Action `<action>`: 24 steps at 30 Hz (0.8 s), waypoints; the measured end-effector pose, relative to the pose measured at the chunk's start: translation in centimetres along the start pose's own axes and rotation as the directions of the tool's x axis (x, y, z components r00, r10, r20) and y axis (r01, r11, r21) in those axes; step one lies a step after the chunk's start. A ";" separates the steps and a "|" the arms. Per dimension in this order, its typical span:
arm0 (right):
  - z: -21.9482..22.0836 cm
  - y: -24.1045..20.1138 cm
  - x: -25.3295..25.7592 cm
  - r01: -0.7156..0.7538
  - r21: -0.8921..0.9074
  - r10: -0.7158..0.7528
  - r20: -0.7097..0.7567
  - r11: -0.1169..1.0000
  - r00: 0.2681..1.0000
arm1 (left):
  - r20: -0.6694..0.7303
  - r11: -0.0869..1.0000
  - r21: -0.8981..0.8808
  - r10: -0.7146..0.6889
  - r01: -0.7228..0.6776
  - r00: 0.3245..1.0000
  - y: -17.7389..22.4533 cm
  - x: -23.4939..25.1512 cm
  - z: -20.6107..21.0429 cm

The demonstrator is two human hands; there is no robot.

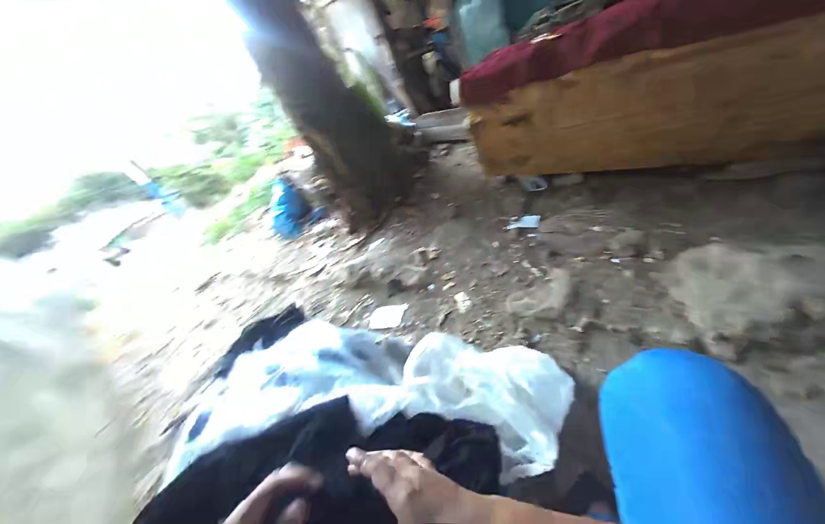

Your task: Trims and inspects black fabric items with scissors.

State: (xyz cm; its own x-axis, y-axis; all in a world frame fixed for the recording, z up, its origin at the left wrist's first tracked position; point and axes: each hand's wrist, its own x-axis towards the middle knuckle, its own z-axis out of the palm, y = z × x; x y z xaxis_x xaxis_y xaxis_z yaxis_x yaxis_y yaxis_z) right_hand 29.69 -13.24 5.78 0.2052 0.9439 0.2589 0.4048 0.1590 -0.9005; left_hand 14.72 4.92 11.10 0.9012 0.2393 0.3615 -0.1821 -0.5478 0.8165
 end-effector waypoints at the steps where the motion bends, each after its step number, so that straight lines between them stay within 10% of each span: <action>1: 1.4 0.4 0.8 0.006 0.058 -0.007 0.016 0.998 1.000 | -0.025 1.000 0.019 -0.011 0.012 1.000 -0.1 0.2 0.6; 6: 2.7 1.5 2.6 -0.156 0.237 0.170 -0.042 0.959 0.984 | -0.498 0.953 0.287 0.059 0.101 0.865 -1.3 -0.8 3.8; 9: 2.1 2.3 3.5 -0.307 0.270 0.323 -0.019 0.913 0.946 | -0.666 0.978 -0.161 -0.207 0.133 0.717 1.2 -3.5 8.6; 12: 1.5 2.8 4.7 -0.325 0.325 0.351 -0.022 0.888 0.936 | -0.274 0.467 -0.867 -0.739 0.174 0.616 1.8 -5.8 14.7; 15: 0.3 2.8 6.3 -0.292 0.362 0.333 -0.054 0.885 0.942 | -0.152 0.104 -0.987 -0.861 -0.124 0.485 -0.4 -6.4 15.8; 18: -2.0 2.2 8.0 -0.238 0.428 0.305 -0.095 0.872 0.948 | -0.455 0.301 -0.866 -0.807 -0.399 0.377 -1.8 -5.4 12.6; 21: -4.2 4.2 9.3 -0.241 0.450 0.348 -0.173 0.860 0.921 | -0.542 0.471 -0.797 -0.834 -0.378 0.104 -3.1 -3.4 9.7; 24: -6.0 8.5 8.3 -0.498 0.049 0.498 -0.192 0.866 0.846 | -0.470 0.450 -0.836 -0.882 -0.315 -0.012 -5.7 -2.9 10.0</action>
State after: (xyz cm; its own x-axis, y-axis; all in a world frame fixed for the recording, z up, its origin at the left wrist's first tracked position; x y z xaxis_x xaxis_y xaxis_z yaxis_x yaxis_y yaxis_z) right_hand 40.13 -5.78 2.39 0.5460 0.8220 -0.1620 0.2042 -0.3181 -0.9258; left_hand 17.07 -0.67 0.91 -0.0348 0.8576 -0.5131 -0.6947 0.3484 0.6294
